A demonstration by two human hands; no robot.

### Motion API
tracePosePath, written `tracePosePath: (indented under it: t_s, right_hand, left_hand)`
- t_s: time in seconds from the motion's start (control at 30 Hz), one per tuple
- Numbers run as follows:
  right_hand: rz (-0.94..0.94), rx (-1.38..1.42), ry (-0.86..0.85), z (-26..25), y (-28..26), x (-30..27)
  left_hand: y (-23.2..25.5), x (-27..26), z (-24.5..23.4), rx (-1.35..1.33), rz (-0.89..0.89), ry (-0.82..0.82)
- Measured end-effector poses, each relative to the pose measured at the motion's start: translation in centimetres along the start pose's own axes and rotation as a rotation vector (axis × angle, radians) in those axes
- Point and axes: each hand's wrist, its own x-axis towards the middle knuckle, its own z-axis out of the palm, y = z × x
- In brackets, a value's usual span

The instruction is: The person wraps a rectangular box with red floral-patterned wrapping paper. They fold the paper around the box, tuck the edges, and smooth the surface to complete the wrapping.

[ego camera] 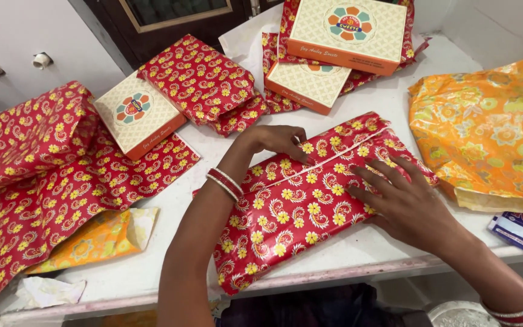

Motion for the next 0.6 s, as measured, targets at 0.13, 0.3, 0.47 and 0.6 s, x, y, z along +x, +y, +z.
tracePosePath:
  t_s: [0.13, 0.3, 0.47, 0.6]
  right_hand:
    - [0.028, -0.103, 0.159, 1.0, 0.5, -1.1]
    - [0.162, -0.436, 0.484, 3.7, 4.5, -0.4]
    - [0.364, -0.329, 0.897, 2.7, 8.7, 2.3]
    - [0.362, 0.211, 1.058, -0.3, 8.9, 5.6]
  left_hand:
    - [4.2, -4.2, -1.3, -0.162, 0.084, 0.172]
    - [9.1, -11.9, -3.9, -0.205, 0.584, 0.507]
    - [10.1, -17.4, -1.7, -0.192, 0.691, 0.809]
    - [7.7, -17.4, -0.4, -0.574, 0.936, 0.837]
